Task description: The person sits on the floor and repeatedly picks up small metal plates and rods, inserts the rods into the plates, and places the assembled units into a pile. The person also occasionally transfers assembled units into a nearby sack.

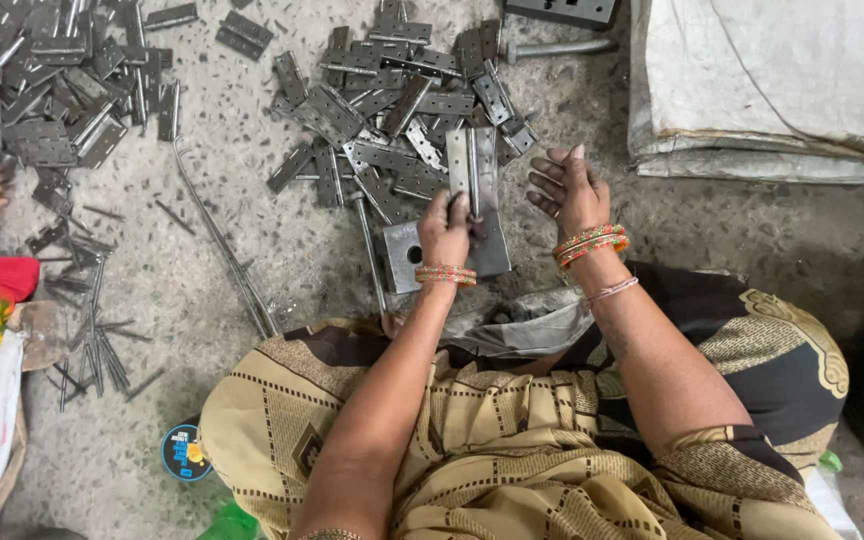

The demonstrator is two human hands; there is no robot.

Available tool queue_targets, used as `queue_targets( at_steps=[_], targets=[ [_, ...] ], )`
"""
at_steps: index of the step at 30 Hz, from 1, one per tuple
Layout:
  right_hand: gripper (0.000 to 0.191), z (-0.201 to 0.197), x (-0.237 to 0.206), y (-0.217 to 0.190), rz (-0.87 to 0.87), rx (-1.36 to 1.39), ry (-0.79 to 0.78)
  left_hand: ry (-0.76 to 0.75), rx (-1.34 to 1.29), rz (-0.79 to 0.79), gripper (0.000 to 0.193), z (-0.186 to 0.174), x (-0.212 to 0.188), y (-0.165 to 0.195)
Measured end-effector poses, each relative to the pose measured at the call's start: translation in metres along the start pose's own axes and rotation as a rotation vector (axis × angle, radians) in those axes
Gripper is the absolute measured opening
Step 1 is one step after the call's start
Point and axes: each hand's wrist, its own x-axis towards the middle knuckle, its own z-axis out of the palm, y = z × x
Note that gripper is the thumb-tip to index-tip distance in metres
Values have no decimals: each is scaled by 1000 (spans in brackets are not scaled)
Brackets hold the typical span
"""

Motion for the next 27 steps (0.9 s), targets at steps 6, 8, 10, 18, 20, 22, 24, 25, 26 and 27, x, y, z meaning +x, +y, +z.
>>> queue_targets(
  at_steps=[6,8,10,18,20,22,24,25,26,27],
  targets=[
    [60,1,5,2,-14,-43,85,-40,367,68,29,-4,5,-30],
    [57,-1,7,6,14,-92,103,-20,425,-27,29,-1,3,-35],
    [54,-1,6,9,64,-131,95,-54,390,-97,28,4,0,-31],
    [23,-4,2,18,65,-6,-162,-393,-254,-37,19,29,-16,9],
    [19,-4,2,14,-29,35,-129,-411,-270,-100,20,27,-17,13],
    [19,-6,3,3,-105,105,-93,-374,-303,-161,22,17,-8,11],
    [20,-10,6,-13,-161,206,-51,-122,-7,324,18,-3,13,6],
    [22,-11,6,-21,-168,224,-35,-81,135,24,21,-14,25,3],
    [25,-14,6,-30,-176,240,-17,-48,274,-277,25,-33,38,-2],
    [27,-16,5,-37,-188,257,4,114,406,-84,26,-52,50,-7]
  ],
)
